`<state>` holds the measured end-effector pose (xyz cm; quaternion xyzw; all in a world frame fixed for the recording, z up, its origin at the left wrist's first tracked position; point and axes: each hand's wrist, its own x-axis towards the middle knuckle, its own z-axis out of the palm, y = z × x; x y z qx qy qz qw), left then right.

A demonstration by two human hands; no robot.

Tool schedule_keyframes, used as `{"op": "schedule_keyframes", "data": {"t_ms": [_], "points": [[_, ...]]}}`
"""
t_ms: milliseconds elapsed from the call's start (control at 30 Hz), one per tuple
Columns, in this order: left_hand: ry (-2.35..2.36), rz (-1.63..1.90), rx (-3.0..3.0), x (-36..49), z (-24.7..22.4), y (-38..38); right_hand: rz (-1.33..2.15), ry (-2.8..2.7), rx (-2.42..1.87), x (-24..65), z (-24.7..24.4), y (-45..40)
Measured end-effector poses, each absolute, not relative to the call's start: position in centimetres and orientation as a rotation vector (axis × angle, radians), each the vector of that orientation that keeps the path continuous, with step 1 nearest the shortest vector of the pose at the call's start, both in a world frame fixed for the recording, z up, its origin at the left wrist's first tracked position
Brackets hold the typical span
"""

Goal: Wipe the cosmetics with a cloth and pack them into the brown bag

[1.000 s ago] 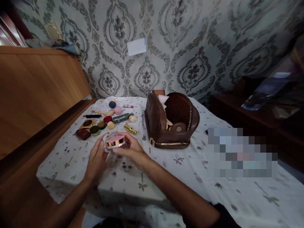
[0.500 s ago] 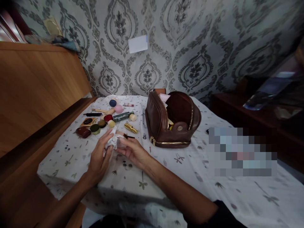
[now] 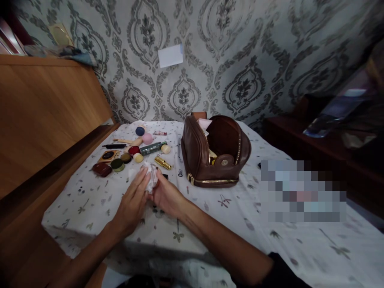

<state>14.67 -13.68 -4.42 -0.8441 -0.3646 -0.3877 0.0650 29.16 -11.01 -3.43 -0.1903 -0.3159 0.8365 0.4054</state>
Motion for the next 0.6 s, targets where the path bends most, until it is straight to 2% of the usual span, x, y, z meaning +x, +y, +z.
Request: {"op": "schedule_keyframes", "data": {"t_ms": [133,233,467,600], "points": [[-0.977,-1.122,-2.541,15.3,-3.5,-13.7,2.134,-0.797,-0.582,28.6,-3.9,-11.2],[-1.072,-1.207,-2.587,15.1,-2.3,-13.0,2.174,-0.829,-0.512,28.4,-3.9,-11.3],[-1.785,-1.768,-2.720,14.2,0.2,-11.6,2.044,-0.806,-0.372,30.1,-2.2,-10.9],[-1.869,-2.081,-2.980,14.0,0.9,-11.3,1.985,-0.798,-0.412,30.5,-1.9,-10.4]]}}
